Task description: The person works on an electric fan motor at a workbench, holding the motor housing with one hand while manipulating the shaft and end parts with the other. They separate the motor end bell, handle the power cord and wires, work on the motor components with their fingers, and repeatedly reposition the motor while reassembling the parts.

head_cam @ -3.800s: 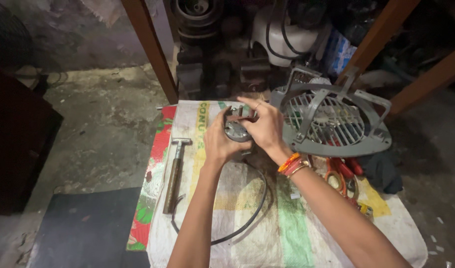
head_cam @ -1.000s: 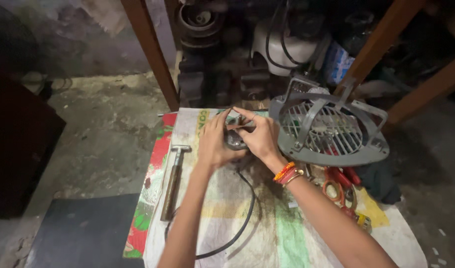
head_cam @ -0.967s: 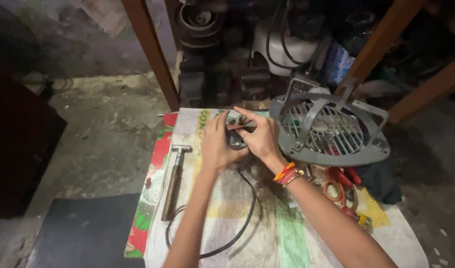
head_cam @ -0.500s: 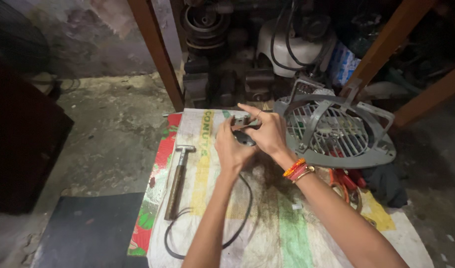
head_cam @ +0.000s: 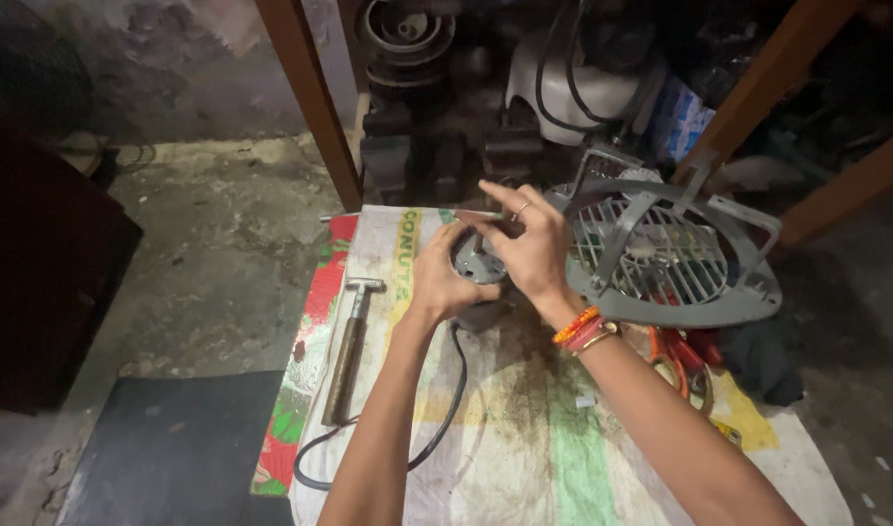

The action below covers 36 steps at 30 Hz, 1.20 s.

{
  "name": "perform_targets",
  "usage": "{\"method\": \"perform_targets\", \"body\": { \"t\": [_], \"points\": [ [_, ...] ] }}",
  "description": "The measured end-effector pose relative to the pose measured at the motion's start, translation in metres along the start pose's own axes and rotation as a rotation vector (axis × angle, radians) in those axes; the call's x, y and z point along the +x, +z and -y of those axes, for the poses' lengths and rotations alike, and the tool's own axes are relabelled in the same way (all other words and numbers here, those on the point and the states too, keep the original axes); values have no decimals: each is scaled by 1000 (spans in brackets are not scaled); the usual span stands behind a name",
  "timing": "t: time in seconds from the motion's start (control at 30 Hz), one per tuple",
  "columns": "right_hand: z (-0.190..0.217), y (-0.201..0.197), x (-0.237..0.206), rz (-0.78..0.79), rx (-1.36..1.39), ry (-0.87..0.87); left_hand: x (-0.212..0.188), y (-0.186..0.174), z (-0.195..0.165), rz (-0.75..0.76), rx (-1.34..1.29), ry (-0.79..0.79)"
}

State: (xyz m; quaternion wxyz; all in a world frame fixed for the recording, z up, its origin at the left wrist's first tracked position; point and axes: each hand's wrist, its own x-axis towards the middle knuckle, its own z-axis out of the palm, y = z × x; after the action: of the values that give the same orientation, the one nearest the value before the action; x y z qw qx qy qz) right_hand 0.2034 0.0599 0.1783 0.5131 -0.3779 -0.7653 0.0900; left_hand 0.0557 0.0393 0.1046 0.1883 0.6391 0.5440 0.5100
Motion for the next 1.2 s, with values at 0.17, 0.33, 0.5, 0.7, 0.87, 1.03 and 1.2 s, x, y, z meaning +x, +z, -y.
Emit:
{"method": "perform_targets", "body": {
  "t": [0.17,0.33,0.5,0.7,0.87,1.03,1.2],
  "points": [
    [9,2,-14,34,-8,-30,1,5,4,6,3,3],
    [13,5,-9,-77,-35,-60,-1,6,17,37,-8,-28],
    [12,5,-4,-52,-99,60,4,5,17,-27,18,58],
    [10,2,-8,-17,-36,-110,6,2,5,14,-8,-13],
    [9,3,-5,32,-45,43,5,-1,3,33,8,-46],
    [7,4,-9,27,-34,50,5,1,3,21,15,8],
    [1,5,-9,47,-136,-52,7,0,2,25,29,-15]
  ]
}}
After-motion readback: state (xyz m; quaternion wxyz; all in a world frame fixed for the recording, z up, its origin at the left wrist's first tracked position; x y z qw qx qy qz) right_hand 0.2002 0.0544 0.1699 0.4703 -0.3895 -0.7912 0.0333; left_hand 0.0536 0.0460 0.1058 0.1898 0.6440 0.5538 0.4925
